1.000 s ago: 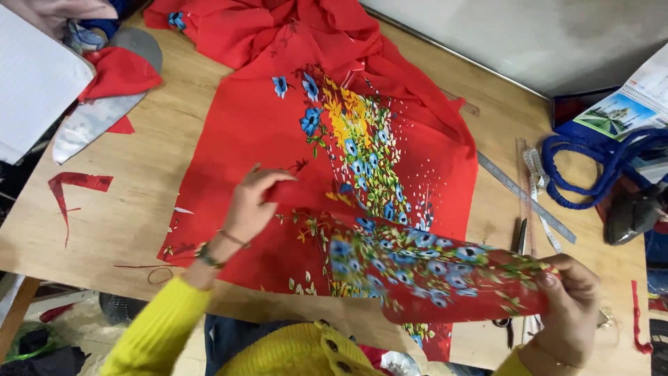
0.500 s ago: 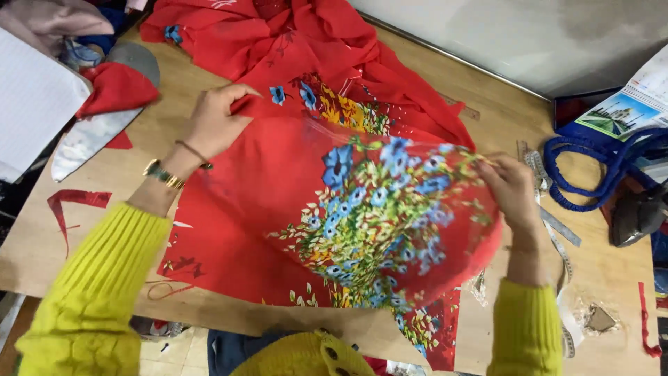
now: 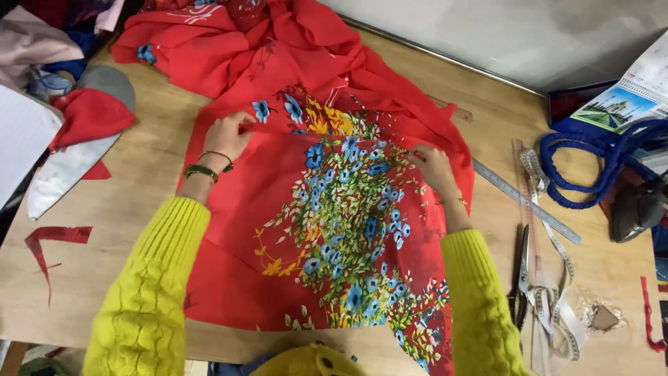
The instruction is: A person measures and cuts out garment pieces from red floral fabric using a ruler and tailor scissors on a wooden table.
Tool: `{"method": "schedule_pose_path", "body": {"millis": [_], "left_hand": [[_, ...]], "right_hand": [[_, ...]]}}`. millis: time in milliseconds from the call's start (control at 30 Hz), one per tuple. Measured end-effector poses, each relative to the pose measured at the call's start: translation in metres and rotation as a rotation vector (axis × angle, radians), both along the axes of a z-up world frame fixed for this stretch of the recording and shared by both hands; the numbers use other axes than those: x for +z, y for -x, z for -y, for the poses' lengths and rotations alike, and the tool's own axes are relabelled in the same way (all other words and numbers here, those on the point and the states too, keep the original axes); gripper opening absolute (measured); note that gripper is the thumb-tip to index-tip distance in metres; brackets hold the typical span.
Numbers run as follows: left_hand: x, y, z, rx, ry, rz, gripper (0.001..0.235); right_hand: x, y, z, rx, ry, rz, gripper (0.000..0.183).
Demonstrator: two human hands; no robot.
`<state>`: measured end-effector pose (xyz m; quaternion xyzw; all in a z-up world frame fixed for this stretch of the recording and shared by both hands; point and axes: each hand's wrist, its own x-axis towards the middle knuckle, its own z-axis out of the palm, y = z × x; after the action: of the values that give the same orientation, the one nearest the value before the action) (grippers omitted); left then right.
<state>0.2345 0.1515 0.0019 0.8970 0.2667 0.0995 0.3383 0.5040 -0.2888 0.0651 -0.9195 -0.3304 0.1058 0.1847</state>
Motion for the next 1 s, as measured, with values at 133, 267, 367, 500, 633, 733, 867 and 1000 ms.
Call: {"method": "schedule_pose_path", "body": {"millis": [133, 267, 367, 500, 633, 733, 867, 1000], "left_hand": [[0.021, 0.023, 0.013, 0.031, 0.052, -0.025, 0.038], [-0.025, 0.065, 0.003, 0.046, -0.238, 0.201, 0.045], [-0.042, 0.125, 0.015, 0.131, -0.400, 0.216, 0.049], [-0.025, 0.215, 0.058, 0.267, -0.390, 0.081, 0.038], [-0.047, 0.267, 0.074, 0.304, -0.397, 0.073, 0.041], [-0.048, 0.278, 0.081, 0.333, -0.235, 0.034, 0.043], [-0.050, 0.264, 0.074, 0.290, -0.418, 0.088, 0.046], [-0.067, 0.245, 0.063, 0.335, -0.395, 0.152, 0.046]], "right_hand": [[0.004, 0.012, 0.018, -0.089, 0.046, 0.045, 0.018], [0.009, 0.039, 0.061, -0.156, -0.015, 0.074, 0.028], [0.002, 0.072, 0.108, -0.205, -0.137, 0.068, 0.026], [0.002, 0.150, 0.163, -0.354, -0.310, -0.090, 0.023], [-0.022, 0.240, 0.204, -0.505, -0.488, -0.255, 0.034], [-0.021, 0.302, 0.209, -0.681, -0.806, -0.559, 0.025], [-0.020, 0.344, 0.210, -0.684, -1.249, -0.955, 0.036], [-0.008, 0.356, 0.195, -0.880, -1.391, -1.051, 0.041]]}}
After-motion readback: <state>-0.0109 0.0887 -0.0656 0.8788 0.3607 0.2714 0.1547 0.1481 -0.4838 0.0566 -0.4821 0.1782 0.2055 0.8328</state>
